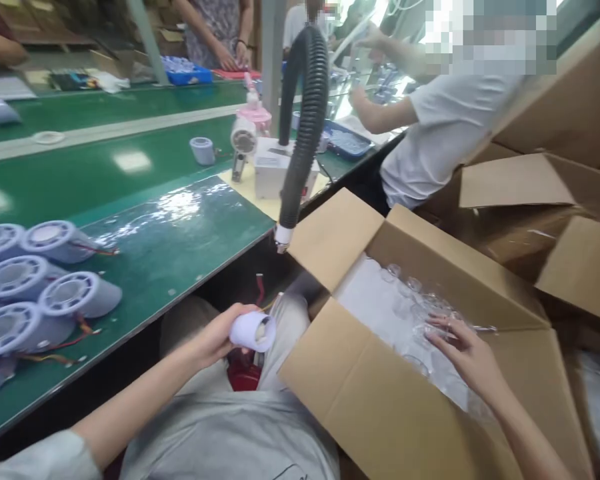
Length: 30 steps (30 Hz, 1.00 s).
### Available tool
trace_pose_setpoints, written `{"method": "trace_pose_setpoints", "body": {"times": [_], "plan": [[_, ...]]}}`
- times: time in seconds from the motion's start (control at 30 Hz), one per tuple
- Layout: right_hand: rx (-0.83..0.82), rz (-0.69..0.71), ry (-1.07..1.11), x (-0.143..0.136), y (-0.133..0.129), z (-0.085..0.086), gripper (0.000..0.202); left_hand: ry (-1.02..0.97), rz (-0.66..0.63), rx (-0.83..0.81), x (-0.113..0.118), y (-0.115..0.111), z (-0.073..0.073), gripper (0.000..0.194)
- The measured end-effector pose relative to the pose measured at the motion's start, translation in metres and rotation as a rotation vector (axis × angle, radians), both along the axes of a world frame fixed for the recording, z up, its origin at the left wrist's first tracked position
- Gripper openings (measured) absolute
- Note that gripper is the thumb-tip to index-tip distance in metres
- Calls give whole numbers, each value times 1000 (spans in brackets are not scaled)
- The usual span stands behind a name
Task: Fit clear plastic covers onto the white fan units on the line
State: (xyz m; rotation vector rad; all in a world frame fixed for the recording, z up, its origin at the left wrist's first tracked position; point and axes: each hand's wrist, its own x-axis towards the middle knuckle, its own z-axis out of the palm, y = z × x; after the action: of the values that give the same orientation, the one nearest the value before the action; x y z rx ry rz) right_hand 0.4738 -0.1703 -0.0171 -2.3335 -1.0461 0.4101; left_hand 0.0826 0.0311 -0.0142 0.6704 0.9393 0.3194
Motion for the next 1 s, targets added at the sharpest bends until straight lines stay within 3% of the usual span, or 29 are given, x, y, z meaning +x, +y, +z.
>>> {"method": "trace_pose_setpoints", "body": {"times": [0.07, 0.13, 0.2, 0.27, 0.33, 0.47, 0.53, 0.67, 0.77, 0.87, 0.93, 1.0], "plan": [[151, 382, -9, -55, 15, 11, 32, 22, -112, 16, 5, 0, -3, 27], [164, 731, -99, -116, 34, 18, 44, 39, -203, 45, 7, -1, -2, 33], [189, 884, -241, -168, 54, 19, 55, 43, -295, 96, 5, -4, 1, 37], [137, 875, -392, -201, 73, 18, 58, 53, -363, 157, 0, -7, 7, 35], [74, 870, -415, -216, 88, 18, 50, 96, -420, 372, -8, -10, 15, 26], [54, 955, 54, -221, 100, 25, 17, 228, -427, 1024, -22, -14, 25, 20], [94, 905, 322, -223, 102, 29, 9, 235, -379, 1122, -28, -14, 23, 33], [175, 712, 549, -227, 104, 32, 32, 143, -353, 1238, -35, -13, 6, 65], [222, 578, 665, -225, 108, 30, 32, 39, -401, 1226, -37, -12, -5, 70], [223, 451, 862, -221, 110, 29, 35, -84, -401, 1040, -37, -16, -7, 69], [215, 461, 950, -218, 108, 28, 30, -124, -350, 894, -37, -19, -4, 69], [236, 591, 894, -216, 105, 27, 21, -160, -282, 749, -37, -22, -1, 68]]}}
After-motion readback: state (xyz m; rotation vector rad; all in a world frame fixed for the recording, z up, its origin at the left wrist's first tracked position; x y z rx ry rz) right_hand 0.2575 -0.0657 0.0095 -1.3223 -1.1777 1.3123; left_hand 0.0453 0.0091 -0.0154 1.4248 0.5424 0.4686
